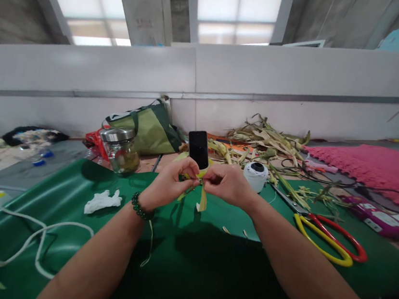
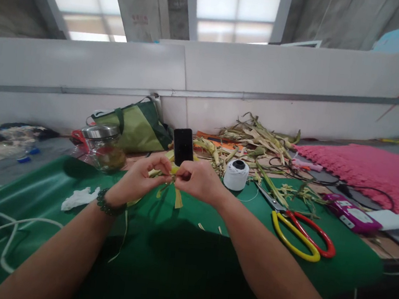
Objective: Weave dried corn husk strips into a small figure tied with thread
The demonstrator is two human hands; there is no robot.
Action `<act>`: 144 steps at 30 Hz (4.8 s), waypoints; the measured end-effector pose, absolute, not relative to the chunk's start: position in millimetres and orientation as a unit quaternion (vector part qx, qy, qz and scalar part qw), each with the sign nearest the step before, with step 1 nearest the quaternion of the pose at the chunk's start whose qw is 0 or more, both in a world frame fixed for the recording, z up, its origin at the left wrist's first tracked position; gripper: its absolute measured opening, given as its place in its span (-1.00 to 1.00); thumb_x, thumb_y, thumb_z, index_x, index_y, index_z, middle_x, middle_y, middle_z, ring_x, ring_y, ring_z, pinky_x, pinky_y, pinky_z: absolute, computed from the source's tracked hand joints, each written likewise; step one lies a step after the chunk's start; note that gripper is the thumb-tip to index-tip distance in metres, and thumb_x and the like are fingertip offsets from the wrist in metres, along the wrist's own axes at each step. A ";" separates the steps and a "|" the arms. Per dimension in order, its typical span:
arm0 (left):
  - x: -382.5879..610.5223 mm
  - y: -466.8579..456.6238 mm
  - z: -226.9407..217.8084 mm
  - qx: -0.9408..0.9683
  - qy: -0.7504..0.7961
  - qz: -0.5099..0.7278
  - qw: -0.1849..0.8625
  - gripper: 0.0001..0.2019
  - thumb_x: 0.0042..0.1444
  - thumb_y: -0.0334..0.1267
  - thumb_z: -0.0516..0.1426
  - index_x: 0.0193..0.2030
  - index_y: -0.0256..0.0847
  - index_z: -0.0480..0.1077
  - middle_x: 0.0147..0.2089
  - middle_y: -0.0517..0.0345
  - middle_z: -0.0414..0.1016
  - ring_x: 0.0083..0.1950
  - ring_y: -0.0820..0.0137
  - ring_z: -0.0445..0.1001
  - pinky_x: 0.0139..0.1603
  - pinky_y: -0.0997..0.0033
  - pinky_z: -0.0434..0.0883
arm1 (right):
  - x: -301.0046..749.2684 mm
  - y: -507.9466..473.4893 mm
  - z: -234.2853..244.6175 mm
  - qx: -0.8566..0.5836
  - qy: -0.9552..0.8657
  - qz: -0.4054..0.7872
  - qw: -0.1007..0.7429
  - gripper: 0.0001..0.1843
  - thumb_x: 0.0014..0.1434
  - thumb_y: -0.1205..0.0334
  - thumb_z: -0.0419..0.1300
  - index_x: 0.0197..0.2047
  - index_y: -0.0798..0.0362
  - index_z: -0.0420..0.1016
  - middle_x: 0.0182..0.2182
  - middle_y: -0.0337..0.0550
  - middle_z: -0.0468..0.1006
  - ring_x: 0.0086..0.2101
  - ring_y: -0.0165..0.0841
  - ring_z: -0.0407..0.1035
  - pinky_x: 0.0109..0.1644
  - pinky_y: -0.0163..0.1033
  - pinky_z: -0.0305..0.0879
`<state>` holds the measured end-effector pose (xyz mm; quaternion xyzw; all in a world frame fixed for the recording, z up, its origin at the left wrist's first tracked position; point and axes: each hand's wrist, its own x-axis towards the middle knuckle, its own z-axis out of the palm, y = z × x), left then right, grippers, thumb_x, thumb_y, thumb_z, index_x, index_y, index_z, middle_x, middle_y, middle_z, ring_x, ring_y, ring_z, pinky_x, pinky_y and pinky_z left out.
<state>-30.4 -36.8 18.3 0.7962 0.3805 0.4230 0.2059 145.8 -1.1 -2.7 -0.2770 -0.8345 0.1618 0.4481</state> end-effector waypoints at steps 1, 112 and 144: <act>-29.7 -37.6 18.3 0.794 0.382 0.435 0.188 -0.91 0.01 -0.36 0.18 -0.36 -0.22 0.32 -0.39 0.21 0.42 -0.33 0.45 0.43 -0.27 0.46 0.39 | 143.9 -1.6 -3.1 -0.287 -0.813 0.191 0.469 -0.93 -0.13 0.39 0.18 -0.59 0.12 0.45 -0.66 -0.31 0.41 -0.62 -0.55 0.19 -0.55 -0.43 0.05; -29.3 -31.3 11.2 0.661 0.436 0.594 0.145 -0.73 -0.08 -0.29 0.25 -0.17 -0.20 0.52 -0.31 0.13 0.53 -0.26 0.37 0.43 -0.16 0.34 0.35 | 145.7 8.6 2.9 -0.270 -0.752 0.346 0.493 -0.78 0.03 0.10 0.21 -0.44 0.10 0.48 -0.58 -0.26 0.42 -0.58 -0.48 0.27 -0.50 -0.35 0.22; -58.6 -20.5 27.4 0.404 0.376 0.644 0.529 -0.82 -0.12 -0.24 0.32 -0.40 -0.30 0.50 -0.52 0.16 0.50 -0.51 0.50 0.44 -0.45 0.54 0.40 | 153.9 30.9 -8.6 -0.393 -0.753 0.210 0.484 -0.79 0.10 0.17 0.13 -0.46 0.07 0.51 -0.55 -0.17 0.50 -0.54 -0.37 0.36 -0.36 -0.21 0.32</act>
